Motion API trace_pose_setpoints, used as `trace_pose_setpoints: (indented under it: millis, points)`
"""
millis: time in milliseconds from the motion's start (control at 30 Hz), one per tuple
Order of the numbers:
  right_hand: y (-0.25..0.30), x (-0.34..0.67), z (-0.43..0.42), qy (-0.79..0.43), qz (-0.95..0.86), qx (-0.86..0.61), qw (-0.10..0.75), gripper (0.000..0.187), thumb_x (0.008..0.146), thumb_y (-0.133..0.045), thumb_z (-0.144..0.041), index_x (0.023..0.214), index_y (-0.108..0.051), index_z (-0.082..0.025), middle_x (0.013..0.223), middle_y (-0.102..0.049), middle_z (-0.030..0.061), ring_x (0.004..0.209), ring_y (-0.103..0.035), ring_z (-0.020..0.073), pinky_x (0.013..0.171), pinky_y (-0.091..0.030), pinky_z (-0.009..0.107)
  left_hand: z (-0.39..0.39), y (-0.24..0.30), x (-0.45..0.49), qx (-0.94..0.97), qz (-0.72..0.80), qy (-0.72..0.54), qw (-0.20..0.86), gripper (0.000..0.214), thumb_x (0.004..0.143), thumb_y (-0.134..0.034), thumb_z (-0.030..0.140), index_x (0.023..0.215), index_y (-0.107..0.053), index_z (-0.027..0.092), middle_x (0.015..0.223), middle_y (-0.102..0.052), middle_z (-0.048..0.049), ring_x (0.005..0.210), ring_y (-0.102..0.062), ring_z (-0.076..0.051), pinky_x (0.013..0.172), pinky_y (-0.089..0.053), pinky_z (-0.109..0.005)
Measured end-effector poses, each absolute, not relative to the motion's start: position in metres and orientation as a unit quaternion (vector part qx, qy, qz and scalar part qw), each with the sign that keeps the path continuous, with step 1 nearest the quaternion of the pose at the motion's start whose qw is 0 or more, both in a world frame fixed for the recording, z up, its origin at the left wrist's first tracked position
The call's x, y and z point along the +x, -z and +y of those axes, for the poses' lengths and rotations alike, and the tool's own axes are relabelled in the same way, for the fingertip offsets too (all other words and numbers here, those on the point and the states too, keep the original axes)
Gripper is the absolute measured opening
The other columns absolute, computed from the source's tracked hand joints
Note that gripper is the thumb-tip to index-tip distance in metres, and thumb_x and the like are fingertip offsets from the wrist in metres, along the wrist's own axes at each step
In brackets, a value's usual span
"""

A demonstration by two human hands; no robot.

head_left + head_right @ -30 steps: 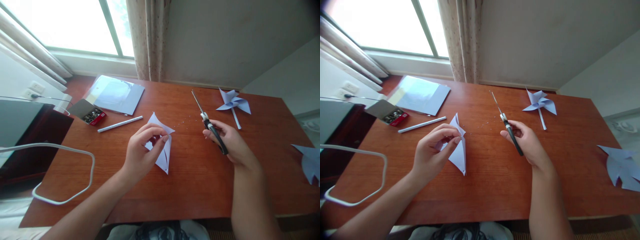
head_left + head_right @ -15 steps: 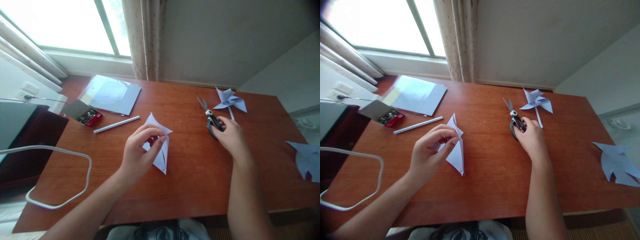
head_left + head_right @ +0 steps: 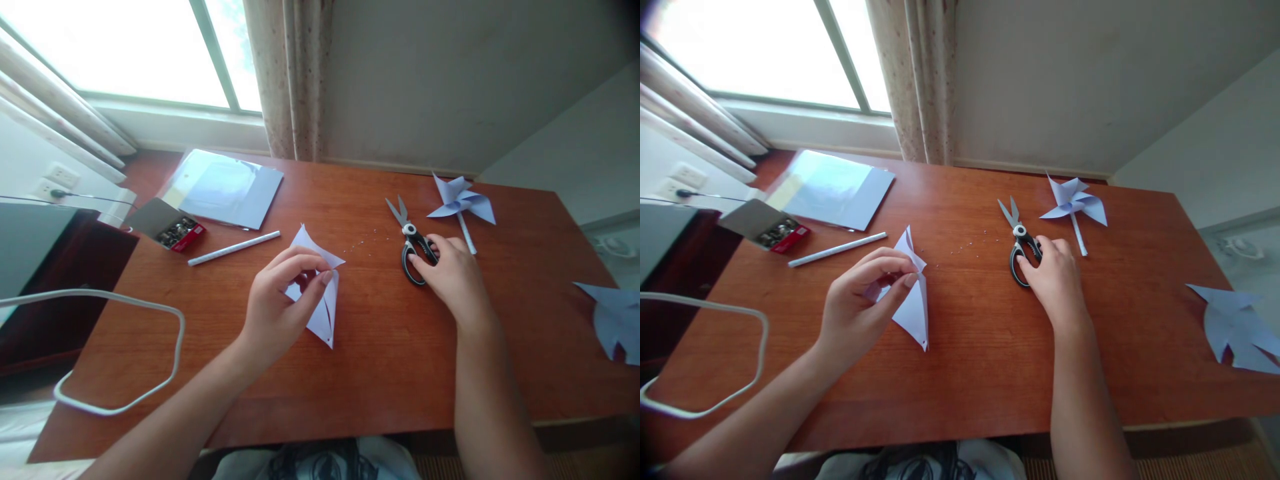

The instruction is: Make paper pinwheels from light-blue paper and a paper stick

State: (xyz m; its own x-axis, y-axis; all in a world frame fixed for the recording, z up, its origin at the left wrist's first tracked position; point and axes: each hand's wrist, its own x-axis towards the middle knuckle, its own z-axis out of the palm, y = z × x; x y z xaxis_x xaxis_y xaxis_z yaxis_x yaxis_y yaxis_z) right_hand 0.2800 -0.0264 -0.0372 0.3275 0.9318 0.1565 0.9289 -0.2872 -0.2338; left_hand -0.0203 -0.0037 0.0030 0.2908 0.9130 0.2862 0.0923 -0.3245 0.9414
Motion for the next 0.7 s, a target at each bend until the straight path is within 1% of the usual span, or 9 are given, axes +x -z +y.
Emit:
trace_pose_setpoints:
  millis: [200, 300, 367, 433, 467, 500, 567, 633, 700]
  points:
    - [0.035, 0.279, -0.027, -0.009, -0.589, -0.792, 0.162, 0.041, 0.079, -0.075, -0.035, 0.115, -0.070, -0.017, 0.101, -0.066, 0.0138, 0.094, -0.066, 0.0333, 0.085, -0.054, 0.046, -0.004, -0.002, -0.020, 0.666, 0.378, -0.461, 0.448, 0.003, 0.089, -0.069, 0.014, 0.088, -0.070, 0.016, 0.086, -0.065, -0.0042, 0.078, -0.060, -0.014, 0.064, -0.047, -0.026]
    - [0.023, 0.267, -0.028, 0.016, -0.596, -0.761, 0.255, 0.034, 0.085, -0.071, -0.035, 0.114, -0.069, -0.017, 0.104, -0.067, 0.0130, 0.089, -0.067, 0.0286, 0.084, -0.055, 0.044, -0.004, -0.002, -0.020, 0.666, 0.382, -0.459, 0.448, 0.003, 0.089, -0.068, 0.014, 0.087, -0.070, 0.016, 0.085, -0.065, -0.0035, 0.077, -0.059, -0.014, 0.064, -0.047, -0.026]
    - [0.011, 0.249, -0.030, 0.015, -0.608, -0.717, 0.341, 0.021, 0.091, -0.065, -0.031, 0.107, -0.069, -0.020, 0.100, -0.069, 0.0097, 0.086, -0.067, 0.0245, 0.080, -0.055, 0.038, -0.004, -0.002, -0.019, 0.662, 0.385, -0.459, 0.449, 0.003, 0.089, -0.069, 0.015, 0.087, -0.070, 0.017, 0.085, -0.065, -0.0034, 0.077, -0.060, -0.014, 0.064, -0.047, -0.026]
    - [0.000, 0.225, -0.034, -0.032, -0.641, -0.654, 0.400, 0.009, 0.095, -0.061, -0.028, 0.095, -0.068, -0.023, 0.090, -0.070, 0.0055, 0.082, -0.066, 0.0212, 0.076, -0.053, 0.034, -0.004, -0.003, -0.019, 0.660, 0.388, -0.458, 0.452, 0.003, 0.089, -0.069, 0.016, 0.087, -0.070, 0.017, 0.084, -0.065, -0.0032, 0.077, -0.060, -0.014, 0.064, -0.047, -0.026]
    - [-0.004, 0.211, -0.037, -0.074, -0.667, -0.615, 0.413, 0.010, 0.096, -0.060, -0.027, 0.089, -0.067, -0.023, 0.085, -0.069, 0.0040, 0.080, -0.065, 0.0200, 0.074, -0.052, 0.033, -0.004, -0.003, -0.018, 0.660, 0.390, -0.456, 0.452, 0.003, 0.089, -0.069, 0.016, 0.086, -0.070, 0.017, 0.084, -0.065, -0.0031, 0.076, -0.059, -0.014, 0.063, -0.047, -0.026]
    - [-0.007, 0.198, -0.040, -0.122, -0.694, -0.578, 0.411, 0.010, 0.095, -0.063, -0.027, 0.087, -0.066, -0.023, 0.083, -0.068, 0.0032, 0.077, -0.064, 0.0190, 0.071, -0.051, 0.032, -0.005, -0.003, -0.018, 0.661, 0.391, -0.454, 0.451, 0.004, 0.089, -0.069, 0.016, 0.086, -0.070, 0.017, 0.084, -0.065, -0.0029, 0.075, -0.059, -0.013, 0.063, -0.047, -0.026]
    - [-0.007, 0.175, -0.047, -0.178, -0.711, -0.540, 0.413, 0.010, 0.091, -0.069, -0.030, 0.094, -0.065, -0.021, 0.082, -0.066, 0.0031, 0.074, -0.062, 0.0182, 0.068, -0.050, 0.031, -0.005, -0.002, -0.018, 0.665, 0.395, -0.450, 0.446, 0.004, 0.089, -0.069, 0.015, 0.086, -0.070, 0.017, 0.084, -0.065, -0.0027, 0.075, -0.059, -0.013, 0.063, -0.047, -0.026]
    - [-0.004, 0.160, -0.052, -0.199, -0.711, -0.535, 0.410, 0.018, 0.088, -0.073, -0.032, 0.099, -0.064, -0.020, 0.086, -0.066, 0.0041, 0.078, -0.062, 0.0194, 0.070, -0.050, 0.033, -0.005, -0.002, -0.018, 0.669, 0.399, -0.449, 0.438, 0.003, 0.089, -0.068, 0.015, 0.087, -0.069, 0.017, 0.085, -0.066, -0.0027, 0.075, -0.059, -0.013, 0.064, -0.048, -0.025]
    - [0.002, 0.152, -0.055, -0.207, -0.702, -0.549, 0.403, 0.018, 0.088, -0.072, -0.027, 0.102, -0.063, -0.020, 0.089, -0.066, 0.0046, 0.082, -0.062, 0.0203, 0.073, -0.050, 0.033, -0.005, -0.002, -0.018, 0.674, 0.401, -0.445, 0.432, 0.004, 0.089, -0.068, 0.014, 0.087, -0.069, 0.017, 0.086, -0.066, -0.0028, 0.076, -0.060, -0.013, 0.065, -0.049, -0.025]
